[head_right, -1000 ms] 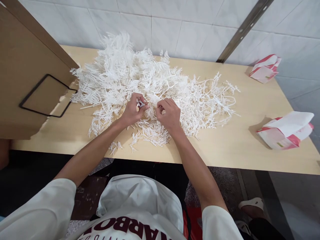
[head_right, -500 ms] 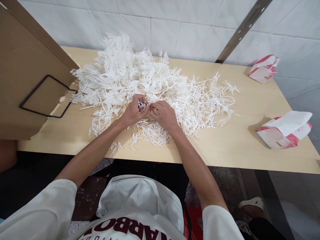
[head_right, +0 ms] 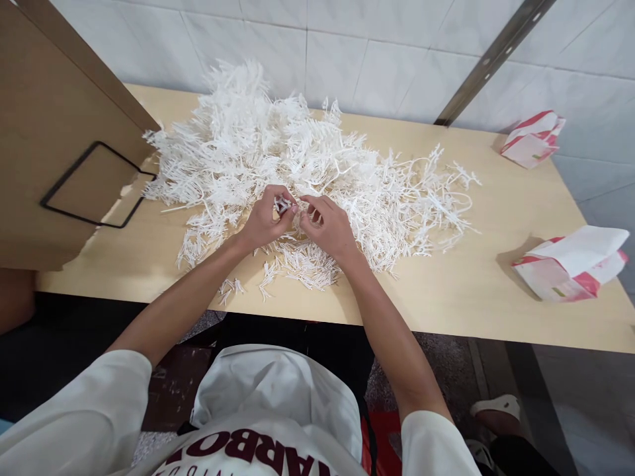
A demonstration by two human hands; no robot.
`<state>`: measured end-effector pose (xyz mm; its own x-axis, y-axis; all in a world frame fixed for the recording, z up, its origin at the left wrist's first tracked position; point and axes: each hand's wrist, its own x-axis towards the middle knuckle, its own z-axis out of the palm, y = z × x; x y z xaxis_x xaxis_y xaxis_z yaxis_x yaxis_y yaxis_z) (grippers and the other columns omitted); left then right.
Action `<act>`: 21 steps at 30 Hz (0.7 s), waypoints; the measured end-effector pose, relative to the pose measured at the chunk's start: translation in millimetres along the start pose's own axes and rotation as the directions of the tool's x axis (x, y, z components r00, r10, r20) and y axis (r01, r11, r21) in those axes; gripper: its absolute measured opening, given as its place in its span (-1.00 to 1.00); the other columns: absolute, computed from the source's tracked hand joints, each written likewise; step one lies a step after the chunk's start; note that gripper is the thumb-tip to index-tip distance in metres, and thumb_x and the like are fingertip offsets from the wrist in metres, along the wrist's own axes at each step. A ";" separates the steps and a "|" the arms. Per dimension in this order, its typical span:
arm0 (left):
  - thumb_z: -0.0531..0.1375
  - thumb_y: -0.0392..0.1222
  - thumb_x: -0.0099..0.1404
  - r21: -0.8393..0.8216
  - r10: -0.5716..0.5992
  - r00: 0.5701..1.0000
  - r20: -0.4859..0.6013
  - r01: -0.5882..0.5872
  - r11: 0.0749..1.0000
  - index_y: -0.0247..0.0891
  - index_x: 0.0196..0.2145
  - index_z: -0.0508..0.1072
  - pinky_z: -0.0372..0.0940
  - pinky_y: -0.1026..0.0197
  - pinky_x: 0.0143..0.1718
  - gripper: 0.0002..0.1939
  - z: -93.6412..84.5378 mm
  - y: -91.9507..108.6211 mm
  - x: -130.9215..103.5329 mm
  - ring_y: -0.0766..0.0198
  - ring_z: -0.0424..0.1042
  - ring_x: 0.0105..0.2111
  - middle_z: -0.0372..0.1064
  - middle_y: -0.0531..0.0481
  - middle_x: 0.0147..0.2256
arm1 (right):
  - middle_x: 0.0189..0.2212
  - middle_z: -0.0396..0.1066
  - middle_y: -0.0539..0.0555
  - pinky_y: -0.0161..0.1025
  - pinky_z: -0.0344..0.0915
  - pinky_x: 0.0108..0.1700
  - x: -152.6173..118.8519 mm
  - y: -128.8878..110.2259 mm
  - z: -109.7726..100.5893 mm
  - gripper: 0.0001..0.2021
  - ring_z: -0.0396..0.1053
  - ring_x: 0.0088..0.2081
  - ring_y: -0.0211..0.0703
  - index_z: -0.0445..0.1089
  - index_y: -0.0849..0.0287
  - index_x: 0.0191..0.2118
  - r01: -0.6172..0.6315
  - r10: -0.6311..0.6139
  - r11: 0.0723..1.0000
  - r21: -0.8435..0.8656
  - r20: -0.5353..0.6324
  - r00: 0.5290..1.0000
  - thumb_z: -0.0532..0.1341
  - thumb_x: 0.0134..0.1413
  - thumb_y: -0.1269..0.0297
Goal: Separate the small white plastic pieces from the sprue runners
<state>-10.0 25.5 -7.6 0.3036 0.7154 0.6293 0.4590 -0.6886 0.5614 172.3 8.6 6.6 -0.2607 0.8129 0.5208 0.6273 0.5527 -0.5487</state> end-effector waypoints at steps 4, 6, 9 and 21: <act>0.09 -0.08 0.38 0.039 0.019 1.000 0.001 -0.019 0.999 -0.17 -0.08 0.25 0.32 0.24 -0.36 -0.79 0.0 0.9 0.3 0.38 0.38 -0.40 0.41 -0.02 -0.22 | -0.44 0.46 0.02 -0.26 0.28 -0.31 -0.2 -0.5 5.6 -0.82 0.33 -0.42 -0.24 0.49 0.13 -0.26 0.014 -0.013 0.998 -0.053 0.021 1.000 0.14 0.16 0.25; 0.07 -0.07 0.39 0.058 0.045 0.998 0.032 -0.047 0.997 -0.18 -0.06 0.26 0.32 0.25 -0.36 -0.78 0.1 1.8 1.2 0.37 0.40 -0.40 0.43 -0.02 -0.24 | -0.45 0.45 0.02 -0.26 0.25 -0.32 -0.6 -1.2 7.1 -0.84 0.32 -0.42 -0.24 0.48 0.14 -0.31 -0.004 0.003 0.995 -0.095 -0.017 1.000 0.14 0.13 0.28; 0.04 -0.11 0.40 0.098 0.112 0.991 0.070 -0.119 0.988 -0.19 -0.08 0.28 0.31 0.24 -0.36 -0.81 0.4 4.2 2.5 0.34 0.42 -0.39 0.45 -0.02 -0.27 | -0.47 0.41 0.01 -0.27 0.18 -0.37 -1.2 -2.4 7.2 -0.87 0.27 -0.45 -0.24 0.43 0.13 -0.42 -0.055 0.048 0.986 -0.159 -0.045 0.998 0.15 0.08 0.31; 0.07 -0.29 0.30 0.033 0.079 0.992 0.094 -0.082 0.996 -0.15 -0.13 0.21 0.21 0.27 -0.49 -0.82 1.2 14.7 1.1 0.41 0.30 -0.56 0.36 0.08 -0.38 | -0.59 0.24 0.00 -0.21 0.02 -0.43 -0.8 2.2 6.3 -0.76 0.17 -0.46 -0.22 0.24 0.12 -0.55 0.155 -0.167 0.919 -0.362 -0.003 0.986 0.08 0.13 0.38</act>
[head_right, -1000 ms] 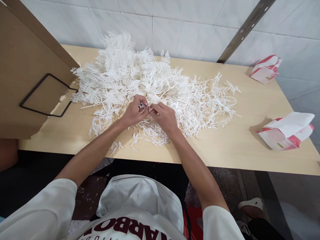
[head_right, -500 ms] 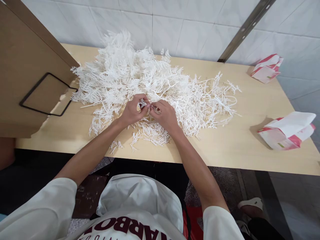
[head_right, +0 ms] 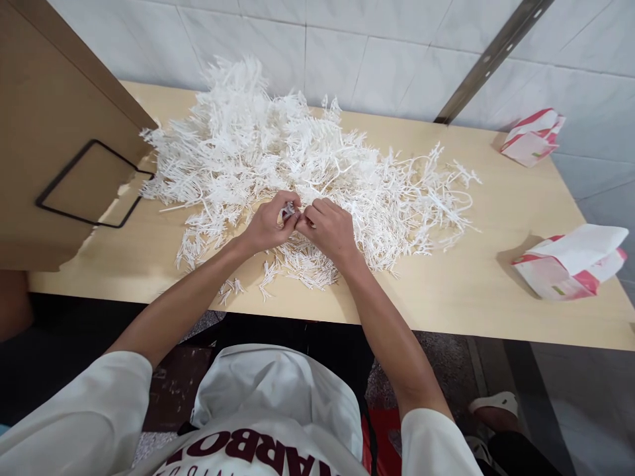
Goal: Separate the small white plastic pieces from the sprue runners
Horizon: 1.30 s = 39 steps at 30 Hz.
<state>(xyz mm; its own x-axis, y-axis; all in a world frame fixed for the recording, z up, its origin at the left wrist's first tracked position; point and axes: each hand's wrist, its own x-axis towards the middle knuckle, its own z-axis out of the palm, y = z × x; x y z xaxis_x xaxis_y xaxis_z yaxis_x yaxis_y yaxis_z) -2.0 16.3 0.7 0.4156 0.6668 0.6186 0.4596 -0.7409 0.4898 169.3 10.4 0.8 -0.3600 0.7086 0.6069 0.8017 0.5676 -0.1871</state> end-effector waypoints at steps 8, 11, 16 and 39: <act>0.06 -0.31 0.33 0.011 -0.016 0.991 -0.133 0.018 1.000 -0.15 -0.12 0.21 0.21 0.29 -0.46 -0.82 4.1 6.8 -1.5 0.42 0.34 -0.49 0.36 0.07 -0.33 | -0.58 0.22 -0.01 -0.23 0.00 -0.45 -3.5 -5.8 5.2 -0.74 0.15 -0.48 -0.26 0.21 0.12 -0.54 0.033 -0.056 0.991 -0.132 -0.179 0.982 0.04 0.16 0.44; 0.07 -0.30 0.34 0.028 -0.009 0.981 -0.194 0.014 0.999 -0.16 -0.14 0.21 0.21 0.30 -0.45 -0.85 5.9 9.1 -2.0 0.43 0.32 -0.49 0.35 0.09 -0.36 | -0.59 0.20 -0.03 -0.25 0.00 -0.46 -4.0 -8.2 7.2 -0.73 0.13 -0.49 -0.28 0.20 0.13 -0.55 0.056 -0.104 0.984 -0.170 -0.289 0.952 0.05 0.19 0.45; 0.09 -0.33 0.32 -0.009 -0.059 0.975 -0.215 0.059 0.998 -0.16 -0.14 0.23 0.21 0.31 -0.44 -0.82 7.4 16.6 -1.4 0.46 0.27 -0.51 0.36 0.10 -0.34 | -0.57 0.23 -0.03 -0.26 0.03 -0.45 -5.6 -11.1 8.6 -0.74 0.18 -0.48 -0.30 0.25 0.13 -0.52 0.030 -0.093 0.983 -0.180 -0.352 0.931 0.07 0.20 0.44; 0.13 -0.13 0.36 -0.146 -0.210 0.977 -0.045 0.202 0.968 -0.21 -0.23 0.34 0.28 0.26 -0.29 -0.88 -8.9 -5.2 9.0 0.39 0.35 -0.39 0.44 0.02 -0.27 | -0.30 0.56 0.04 -0.26 0.37 -0.27 -1.4 -0.7 0.0 -0.73 0.44 -0.38 -0.25 0.49 0.09 -0.15 -0.151 0.168 0.934 0.325 -0.026 0.985 0.12 0.28 0.06</act>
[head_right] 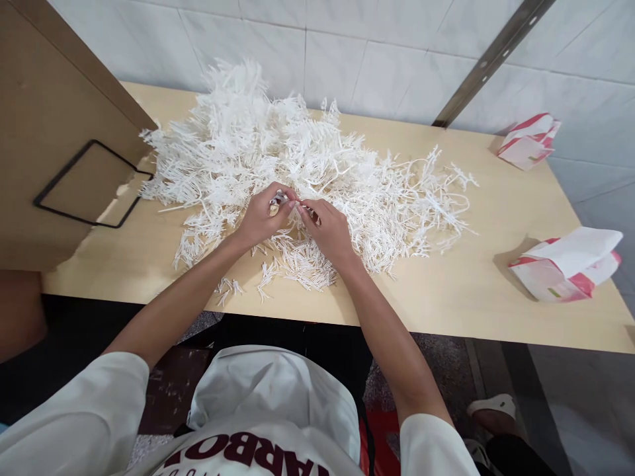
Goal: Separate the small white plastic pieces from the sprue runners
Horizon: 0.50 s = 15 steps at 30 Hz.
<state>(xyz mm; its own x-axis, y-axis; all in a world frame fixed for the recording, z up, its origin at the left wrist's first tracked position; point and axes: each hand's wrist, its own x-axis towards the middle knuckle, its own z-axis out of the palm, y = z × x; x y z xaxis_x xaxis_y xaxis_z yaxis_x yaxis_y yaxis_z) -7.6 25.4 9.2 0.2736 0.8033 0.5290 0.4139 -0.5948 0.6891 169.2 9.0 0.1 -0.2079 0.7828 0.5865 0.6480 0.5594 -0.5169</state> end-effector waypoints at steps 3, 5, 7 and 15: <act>0.19 -0.13 0.30 0.014 -0.045 0.998 0.051 0.044 0.999 -0.20 -0.17 0.35 0.23 0.28 -0.37 -0.83 1.2 -2.0 0.4 0.43 0.25 -0.49 0.44 0.04 -0.25 | -0.24 0.55 0.02 -0.27 0.38 -0.26 -1.7 1.4 0.0 -0.75 0.46 -0.35 -0.26 0.43 0.05 -0.09 -0.034 0.035 0.999 0.037 -0.032 0.999 0.09 0.31 0.08; 0.21 -0.11 0.28 0.025 -0.070 0.995 0.076 0.068 0.997 -0.20 -0.17 0.38 0.21 0.28 -0.38 -0.81 2.0 -3.5 1.5 0.44 0.22 -0.51 0.45 0.05 -0.25 | -0.26 0.53 -0.01 -0.26 0.38 -0.27 -2.3 3.4 -0.4 -0.75 0.47 -0.37 -0.26 0.40 0.03 -0.09 -0.055 0.055 0.997 0.057 -0.002 0.998 0.06 0.33 0.07; 0.21 -0.10 0.29 0.027 -0.069 0.993 0.091 0.067 0.997 -0.21 -0.20 0.43 0.22 0.27 -0.35 -0.83 2.5 -4.6 2.9 0.41 0.27 -0.47 0.47 0.04 -0.26 | -0.26 0.53 -0.01 -0.25 0.40 -0.25 -2.4 5.7 -0.4 -0.75 0.48 -0.36 -0.25 0.39 0.01 -0.07 -0.065 0.063 0.996 0.065 0.029 0.998 0.05 0.33 0.06; 0.09 -0.18 0.38 -0.017 -0.056 0.989 0.138 0.059 0.998 -0.22 -0.19 0.51 0.31 0.21 -0.13 -0.80 0.0 -7.5 5.8 0.28 0.48 -0.20 0.55 -0.01 -0.20 | -0.18 0.52 0.01 -0.22 0.46 -0.13 -0.5 10.9 2.5 -0.80 0.50 -0.18 -0.22 0.40 0.00 -0.07 0.036 -0.031 0.997 0.067 -0.078 0.997 0.10 0.31 0.12</act>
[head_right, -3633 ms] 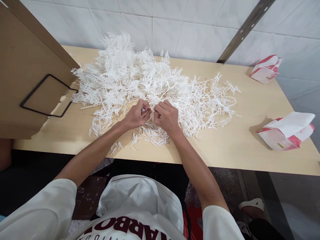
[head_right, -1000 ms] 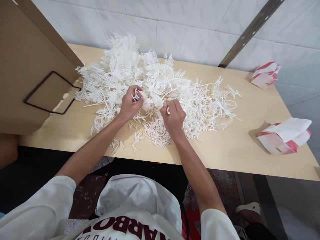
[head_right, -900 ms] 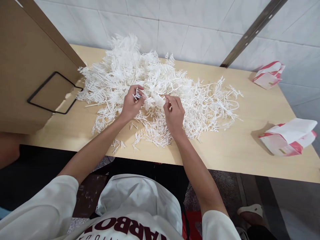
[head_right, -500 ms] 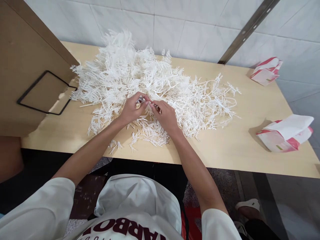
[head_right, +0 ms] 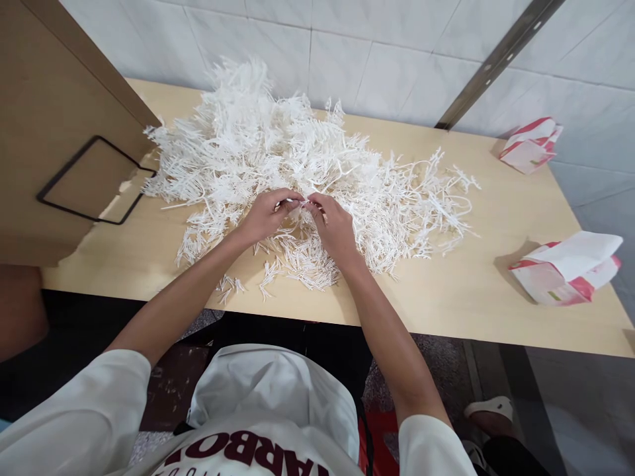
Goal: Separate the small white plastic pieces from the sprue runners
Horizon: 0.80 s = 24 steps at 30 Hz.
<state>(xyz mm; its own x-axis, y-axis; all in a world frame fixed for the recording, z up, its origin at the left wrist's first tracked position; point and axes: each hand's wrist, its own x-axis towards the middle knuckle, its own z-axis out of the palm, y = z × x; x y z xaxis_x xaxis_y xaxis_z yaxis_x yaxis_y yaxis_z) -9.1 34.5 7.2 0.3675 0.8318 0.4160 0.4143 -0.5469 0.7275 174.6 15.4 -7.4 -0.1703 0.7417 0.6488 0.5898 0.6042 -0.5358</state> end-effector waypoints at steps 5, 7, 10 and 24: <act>0.06 -0.28 0.36 -0.001 -0.002 1.000 0.010 0.002 1.000 -0.23 -0.20 0.52 0.32 0.22 -0.16 -0.77 1.7 -1.8 -0.1 0.31 0.47 -0.25 0.55 -0.01 -0.21 | -0.23 0.47 0.05 -0.27 0.43 -0.26 3.7 -2.1 -4.1 -0.78 0.44 -0.21 -0.22 0.45 0.05 -0.24 -0.026 0.025 0.998 -0.059 -0.027 0.999 0.14 0.27 0.07; 0.07 -0.31 0.33 0.019 -0.007 1.000 -0.002 0.007 1.000 -0.23 -0.19 0.52 0.31 0.23 -0.21 -0.78 2.4 -0.3 -0.3 0.33 0.45 -0.29 0.55 0.00 -0.23 | -0.29 0.48 0.05 -0.25 0.41 -0.24 4.1 -3.8 -5.6 -0.74 0.44 -0.27 -0.23 0.46 0.06 -0.23 -0.061 0.061 0.995 -0.085 -0.004 0.998 0.11 0.28 0.04; 0.14 -0.33 0.25 0.036 -0.003 0.999 -0.033 0.004 0.999 -0.22 -0.21 0.51 0.30 0.26 -0.26 -0.82 3.2 2.3 -1.4 0.35 0.41 -0.35 0.53 0.03 -0.27 | -0.33 0.52 0.04 -0.23 0.42 -0.21 3.5 -6.5 -5.8 -0.69 0.45 -0.32 -0.24 0.48 0.08 -0.22 -0.099 0.102 0.994 -0.051 0.052 0.993 0.10 0.28 0.01; 0.16 -0.19 0.34 0.196 0.051 0.997 -0.059 -0.038 0.980 -0.23 -0.26 0.44 0.30 0.23 -0.17 -0.92 3.6 1.0 -4.1 0.31 0.44 -0.29 0.51 0.02 -0.28 | -0.32 0.55 0.01 -0.22 0.48 -0.21 2.7 -5.9 0.3 -0.87 0.47 -0.36 -0.28 0.47 0.12 -0.22 -0.225 0.211 0.966 0.130 0.109 0.971 0.24 0.13 0.24</act>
<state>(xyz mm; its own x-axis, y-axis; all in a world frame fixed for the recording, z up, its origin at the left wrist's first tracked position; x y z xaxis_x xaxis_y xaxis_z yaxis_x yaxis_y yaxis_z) -7.2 30.2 4.3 0.3384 0.8072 0.4836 0.5549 -0.5862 0.5903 170.4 14.0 -2.7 -0.1272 0.8799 0.4578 0.5055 0.4547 -0.7333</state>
